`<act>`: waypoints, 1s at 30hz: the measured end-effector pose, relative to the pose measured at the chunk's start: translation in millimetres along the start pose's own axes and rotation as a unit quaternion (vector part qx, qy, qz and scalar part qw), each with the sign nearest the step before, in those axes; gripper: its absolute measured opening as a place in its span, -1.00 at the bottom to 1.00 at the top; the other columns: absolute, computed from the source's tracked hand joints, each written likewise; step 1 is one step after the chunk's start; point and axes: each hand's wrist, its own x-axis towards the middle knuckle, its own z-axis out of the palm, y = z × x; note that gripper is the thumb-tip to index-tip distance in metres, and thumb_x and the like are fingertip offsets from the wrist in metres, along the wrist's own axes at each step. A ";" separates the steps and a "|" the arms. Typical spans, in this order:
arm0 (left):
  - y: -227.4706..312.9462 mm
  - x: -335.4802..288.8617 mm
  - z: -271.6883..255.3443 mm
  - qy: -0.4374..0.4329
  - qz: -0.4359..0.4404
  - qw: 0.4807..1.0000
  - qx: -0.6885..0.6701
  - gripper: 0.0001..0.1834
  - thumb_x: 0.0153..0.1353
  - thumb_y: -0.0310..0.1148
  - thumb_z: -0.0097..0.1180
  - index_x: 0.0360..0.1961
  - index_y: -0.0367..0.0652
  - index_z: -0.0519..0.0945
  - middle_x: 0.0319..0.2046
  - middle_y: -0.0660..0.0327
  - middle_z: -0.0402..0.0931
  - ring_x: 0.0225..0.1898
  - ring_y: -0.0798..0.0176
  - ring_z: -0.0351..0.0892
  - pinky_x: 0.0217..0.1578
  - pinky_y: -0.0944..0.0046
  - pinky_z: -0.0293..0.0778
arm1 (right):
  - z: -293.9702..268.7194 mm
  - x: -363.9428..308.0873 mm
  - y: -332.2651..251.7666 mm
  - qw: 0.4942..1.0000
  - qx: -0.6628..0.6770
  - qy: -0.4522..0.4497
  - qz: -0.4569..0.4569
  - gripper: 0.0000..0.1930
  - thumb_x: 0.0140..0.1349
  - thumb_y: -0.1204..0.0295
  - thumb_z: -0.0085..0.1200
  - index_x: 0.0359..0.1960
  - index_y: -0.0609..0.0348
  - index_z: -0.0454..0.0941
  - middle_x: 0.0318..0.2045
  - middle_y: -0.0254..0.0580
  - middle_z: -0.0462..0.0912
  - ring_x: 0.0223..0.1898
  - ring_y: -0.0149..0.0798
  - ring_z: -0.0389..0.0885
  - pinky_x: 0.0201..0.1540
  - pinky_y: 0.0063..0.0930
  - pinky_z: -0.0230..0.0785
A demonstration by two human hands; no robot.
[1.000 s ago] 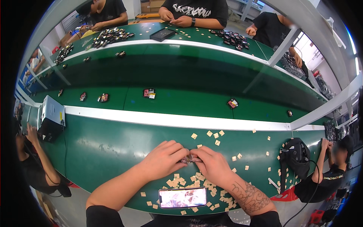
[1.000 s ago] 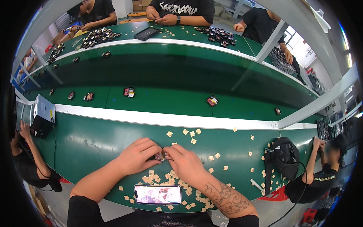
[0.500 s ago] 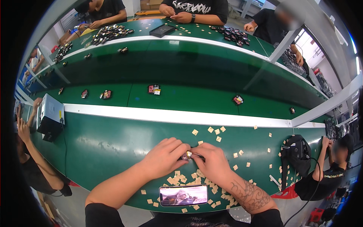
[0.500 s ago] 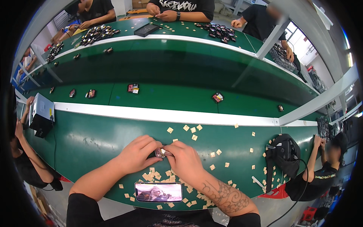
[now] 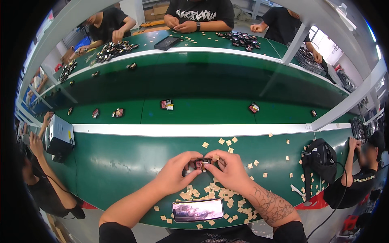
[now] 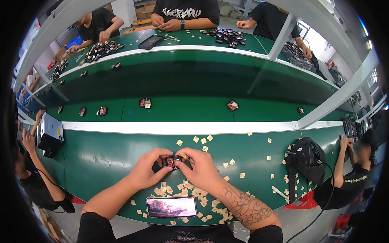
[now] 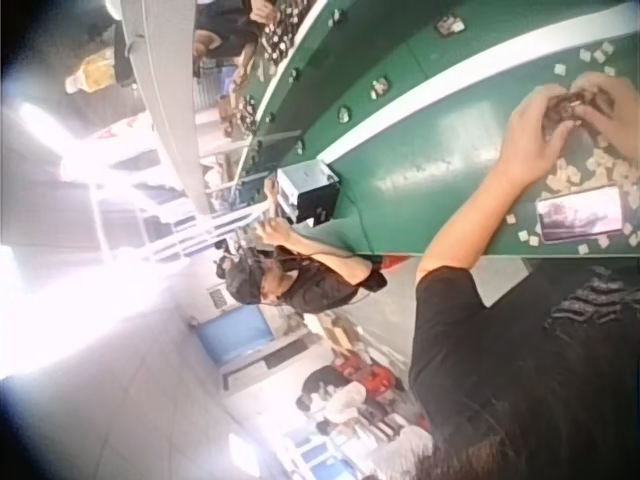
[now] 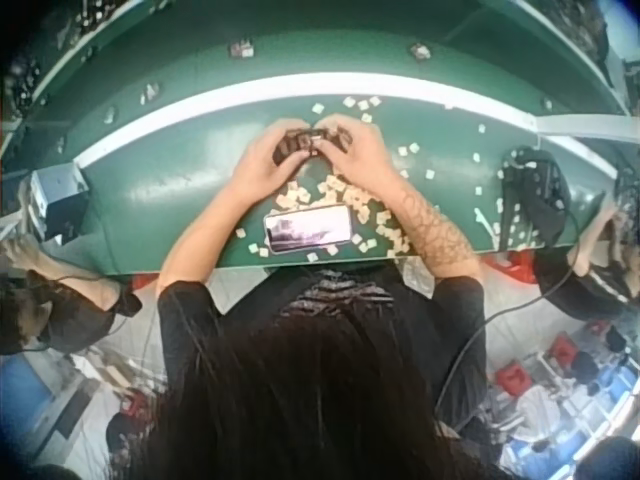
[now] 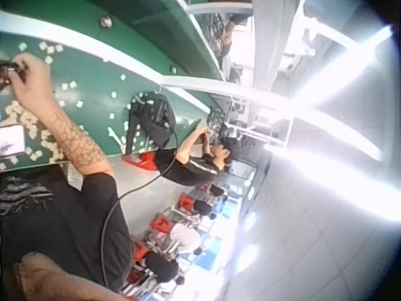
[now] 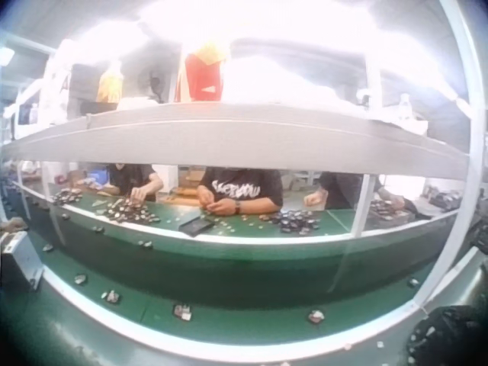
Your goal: Assembling small electronic or mechanical components on a factory production line.
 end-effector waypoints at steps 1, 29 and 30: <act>-0.4 1.8 0.2 -0.027 -0.057 0.997 -0.045 -0.62 0.23 -0.54 0.45 0.05 -0.19 0.60 -0.14 0.16 0.66 -0.25 0.23 0.63 -0.20 0.25 0.57 | 1.5 -0.5 -0.6 1.000 -0.005 0.012 -0.016 -0.79 0.36 0.59 0.35 0.00 0.31 0.70 -0.34 -0.39 0.68 -0.43 -0.63 0.38 -0.41 -0.62 0.24; -22.1 83.4 30.6 -0.044 -0.122 0.959 -0.252 -0.79 0.46 -0.65 0.12 0.06 -0.28 0.51 -0.26 0.31 0.59 -0.28 0.58 0.53 -0.24 0.46 0.44 | -26.8 19.2 39.9 0.980 0.052 0.182 -0.057 -0.80 0.39 0.53 0.27 -0.04 0.34 0.58 -0.35 -0.21 0.72 -0.49 -0.41 0.51 -0.40 -0.44 0.37; -21.1 83.4 31.3 -0.043 -0.122 0.959 -0.251 -0.83 0.46 -0.62 0.13 0.02 -0.28 0.52 -0.28 0.31 0.60 -0.34 0.57 0.52 -0.28 0.46 0.44 | -31.1 16.9 27.3 0.985 0.030 0.171 -0.023 -0.82 0.38 0.53 0.28 -0.09 0.37 0.58 -0.34 -0.18 0.73 -0.44 -0.42 0.58 -0.35 -0.45 0.44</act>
